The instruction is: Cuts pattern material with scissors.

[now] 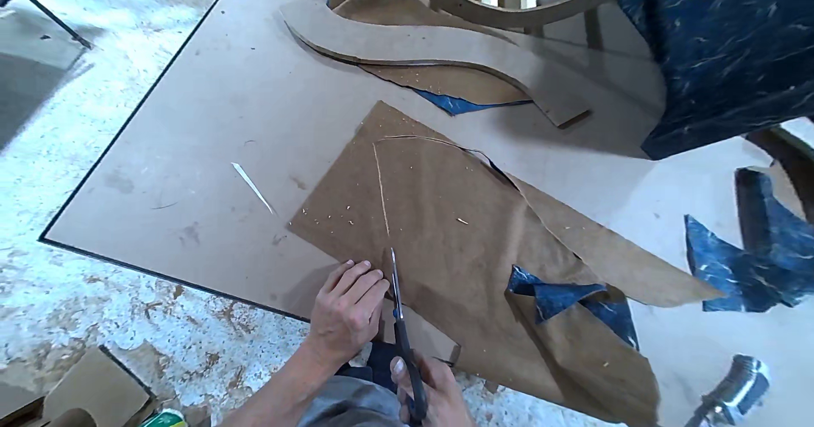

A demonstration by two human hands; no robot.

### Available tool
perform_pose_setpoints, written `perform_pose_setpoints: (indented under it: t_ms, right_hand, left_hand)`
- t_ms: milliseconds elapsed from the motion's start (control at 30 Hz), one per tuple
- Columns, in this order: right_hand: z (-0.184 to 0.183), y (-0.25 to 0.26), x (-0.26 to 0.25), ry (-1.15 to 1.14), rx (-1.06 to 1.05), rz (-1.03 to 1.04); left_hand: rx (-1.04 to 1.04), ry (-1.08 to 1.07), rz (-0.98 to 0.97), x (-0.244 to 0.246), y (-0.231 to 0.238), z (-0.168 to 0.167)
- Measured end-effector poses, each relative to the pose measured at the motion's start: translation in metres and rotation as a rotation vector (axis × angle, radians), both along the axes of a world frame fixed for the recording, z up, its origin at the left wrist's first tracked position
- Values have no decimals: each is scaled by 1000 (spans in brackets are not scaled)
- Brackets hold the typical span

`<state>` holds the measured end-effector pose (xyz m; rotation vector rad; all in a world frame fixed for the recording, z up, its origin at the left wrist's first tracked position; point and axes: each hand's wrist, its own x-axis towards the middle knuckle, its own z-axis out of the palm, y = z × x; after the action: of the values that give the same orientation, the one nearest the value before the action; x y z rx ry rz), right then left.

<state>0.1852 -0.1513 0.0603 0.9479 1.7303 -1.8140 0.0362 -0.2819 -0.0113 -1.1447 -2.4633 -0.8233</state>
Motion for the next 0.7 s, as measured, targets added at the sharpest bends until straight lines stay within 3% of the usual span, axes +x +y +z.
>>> perform_pose_setpoints:
  t_ms: [700]
  right_hand:
    - [15, 10, -25, -83, 59, -2]
  left_hand:
    - [-26, 10, 2, 2, 1, 2]
